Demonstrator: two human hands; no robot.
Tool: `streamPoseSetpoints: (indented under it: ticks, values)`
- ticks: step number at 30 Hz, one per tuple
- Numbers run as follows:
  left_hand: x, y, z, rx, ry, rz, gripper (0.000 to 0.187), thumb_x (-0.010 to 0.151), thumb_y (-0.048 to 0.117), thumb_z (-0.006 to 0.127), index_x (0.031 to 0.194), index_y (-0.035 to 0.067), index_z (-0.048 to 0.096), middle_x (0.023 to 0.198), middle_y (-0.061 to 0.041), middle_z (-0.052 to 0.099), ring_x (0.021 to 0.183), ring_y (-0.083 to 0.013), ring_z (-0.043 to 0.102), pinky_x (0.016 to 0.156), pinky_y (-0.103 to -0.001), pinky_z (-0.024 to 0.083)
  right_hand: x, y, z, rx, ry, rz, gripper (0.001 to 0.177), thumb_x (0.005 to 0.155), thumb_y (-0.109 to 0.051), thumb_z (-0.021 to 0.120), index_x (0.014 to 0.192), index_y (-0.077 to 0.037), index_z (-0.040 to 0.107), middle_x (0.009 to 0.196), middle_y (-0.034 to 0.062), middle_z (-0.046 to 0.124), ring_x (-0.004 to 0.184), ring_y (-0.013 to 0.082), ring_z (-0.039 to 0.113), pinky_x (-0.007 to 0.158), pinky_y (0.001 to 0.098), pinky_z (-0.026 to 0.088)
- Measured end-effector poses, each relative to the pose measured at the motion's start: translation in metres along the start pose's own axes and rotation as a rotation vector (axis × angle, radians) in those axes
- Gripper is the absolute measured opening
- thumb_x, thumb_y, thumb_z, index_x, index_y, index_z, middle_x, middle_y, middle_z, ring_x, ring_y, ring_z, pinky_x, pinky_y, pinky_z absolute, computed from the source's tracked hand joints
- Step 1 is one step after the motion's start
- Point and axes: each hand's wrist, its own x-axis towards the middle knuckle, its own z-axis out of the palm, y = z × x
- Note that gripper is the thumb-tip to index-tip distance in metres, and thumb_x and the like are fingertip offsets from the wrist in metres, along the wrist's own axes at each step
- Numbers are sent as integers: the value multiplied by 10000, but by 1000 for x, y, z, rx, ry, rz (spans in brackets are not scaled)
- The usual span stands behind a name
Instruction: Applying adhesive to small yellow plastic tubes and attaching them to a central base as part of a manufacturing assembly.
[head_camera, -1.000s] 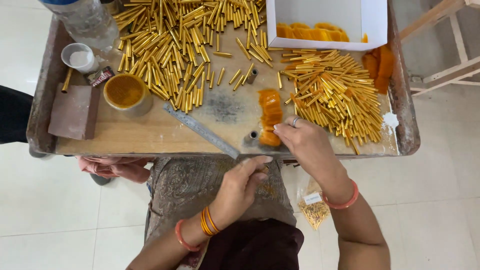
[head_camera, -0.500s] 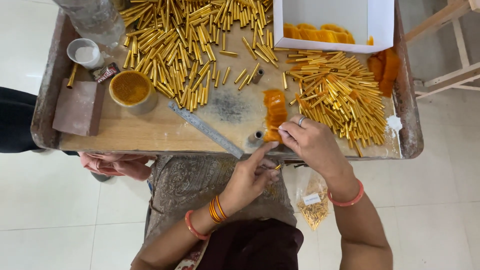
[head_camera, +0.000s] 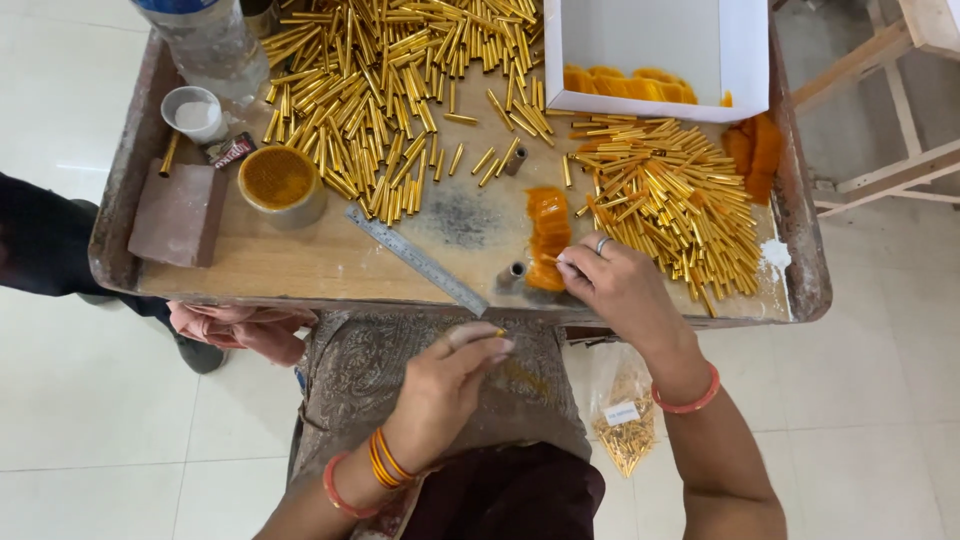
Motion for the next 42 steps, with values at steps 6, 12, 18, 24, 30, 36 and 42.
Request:
streamPoseSetpoints:
  ticks: [6,12,18,24,30,36,42]
  values:
    - [22,24,-39,-106,79,-77,380,801,25,823,1166,31,723,1218,-135,678,958,-181,755,841,-279,620,-19,-27,-12,582,-67,190,120,898,-48,742,996,0,694,918,47,655,753,97,637,643,254,537]
    - [21,2,-29,-536,-155,-173,259,871,2,790,1127,32,760,1180,-82,690,988,-100,687,838,-241,604,-19,-54,-9,940,-350,284,114,895,-52,775,949,17,702,857,13,641,727,62,558,624,230,460]
    - [5,-12,-2,-562,68,-155,30,959,-2,737,986,-12,731,1023,-54,722,928,-87,663,829,-242,567,-20,-60,-5,998,-385,334,232,877,-129,799,1046,-1,705,946,58,692,771,119,698,682,262,567]
    - [-7,-23,21,-1194,34,-593,139,1012,139,677,1023,6,717,931,-48,745,842,-97,684,755,-264,561,-34,-105,14,517,166,17,485,785,-152,837,1191,17,634,1221,177,678,1123,327,702,984,369,570]
    - [-11,-24,29,-1302,-45,-739,158,995,181,677,1025,32,719,956,-40,750,881,-98,717,800,-276,601,-49,-110,45,482,429,105,244,877,40,758,1112,18,698,1155,167,722,1096,293,748,978,365,616]
    - [-7,-18,26,-633,160,-334,144,982,29,684,1103,-1,756,1143,-48,729,884,-130,735,720,-271,622,-59,-104,55,727,485,328,80,989,38,669,1068,35,683,1143,169,743,1052,223,742,926,327,603]
    - [4,10,1,-103,152,-67,226,889,-65,736,1092,35,741,1039,-115,777,916,-219,792,783,-274,615,-67,-99,56,1132,491,530,111,1035,-55,652,1077,43,681,1072,128,748,969,170,711,924,322,580]
